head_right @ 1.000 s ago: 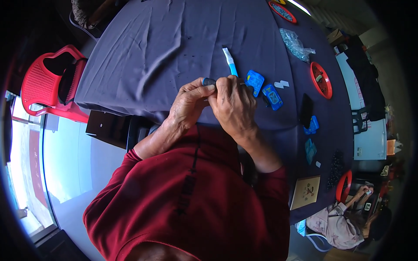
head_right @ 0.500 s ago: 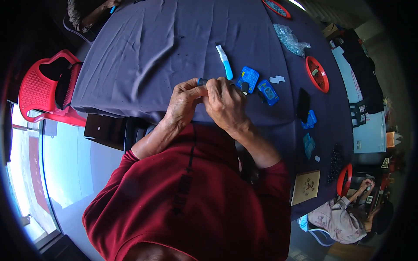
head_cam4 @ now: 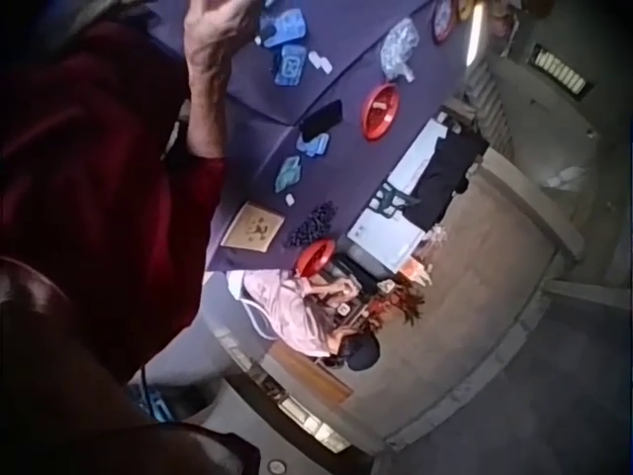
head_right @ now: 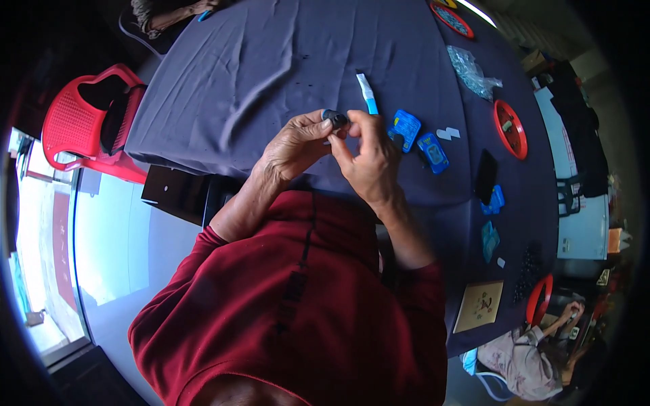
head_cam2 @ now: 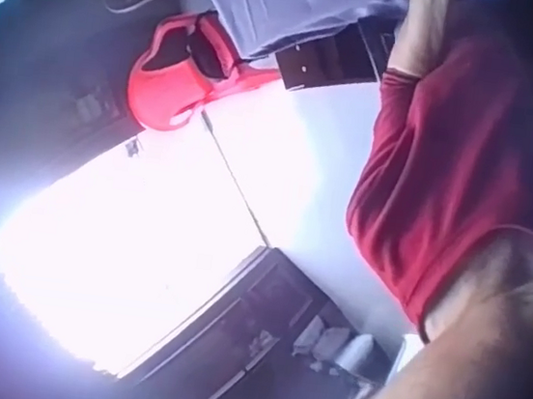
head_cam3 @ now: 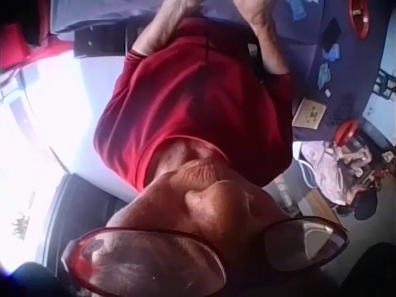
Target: Assembling small black plastic parts by manually inserting white cylindrical components into them.
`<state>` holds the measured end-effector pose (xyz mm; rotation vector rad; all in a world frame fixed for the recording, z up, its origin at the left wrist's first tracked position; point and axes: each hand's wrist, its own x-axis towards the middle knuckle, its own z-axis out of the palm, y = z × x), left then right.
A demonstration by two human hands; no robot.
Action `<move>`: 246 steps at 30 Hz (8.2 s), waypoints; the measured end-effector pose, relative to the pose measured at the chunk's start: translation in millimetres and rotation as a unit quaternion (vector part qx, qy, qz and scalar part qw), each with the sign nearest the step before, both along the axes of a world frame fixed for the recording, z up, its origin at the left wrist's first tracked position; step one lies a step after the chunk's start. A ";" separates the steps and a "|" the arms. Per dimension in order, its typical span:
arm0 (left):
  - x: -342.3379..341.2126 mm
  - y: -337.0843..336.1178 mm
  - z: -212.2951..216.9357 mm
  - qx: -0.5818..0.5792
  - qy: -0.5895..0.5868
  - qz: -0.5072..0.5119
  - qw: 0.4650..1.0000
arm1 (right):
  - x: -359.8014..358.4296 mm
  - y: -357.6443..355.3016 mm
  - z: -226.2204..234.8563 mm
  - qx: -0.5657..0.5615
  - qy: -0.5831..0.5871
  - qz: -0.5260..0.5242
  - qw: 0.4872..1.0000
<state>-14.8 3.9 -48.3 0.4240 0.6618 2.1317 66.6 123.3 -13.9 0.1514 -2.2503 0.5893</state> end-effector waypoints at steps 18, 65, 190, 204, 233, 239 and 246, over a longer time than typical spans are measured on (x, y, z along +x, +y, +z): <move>22.2 -71.5 8.8 -0.069 0.011 0.046 0.996 | 4.7 -39.1 10.2 0.063 -0.010 0.129 0.990; 34.3 -83.3 18.2 -0.098 -0.001 0.026 0.995 | 7.4 -43.0 24.0 0.145 0.001 0.154 0.977; 42.8 -67.2 27.3 -0.018 0.127 0.068 0.989 | 13.7 -45.0 10.5 -0.567 -0.100 0.219 0.788; 35.4 -59.9 22.7 -0.081 0.055 0.051 0.994 | 15.4 -28.7 18.8 -0.216 -0.131 0.206 0.945; 11.7 -49.6 7.2 -0.065 0.027 -0.045 0.996 | -2.2 -2.3 -6.5 -0.547 -0.156 0.376 0.731; 28.8 -37.5 27.3 -0.008 0.013 -0.014 1.000 | 3.1 -11.1 -0.7 -0.393 -0.104 0.284 0.868; 29.3 -38.2 16.9 0.008 -0.007 -0.014 1.000 | 11.6 -13.4 7.2 -0.171 -0.020 0.181 0.968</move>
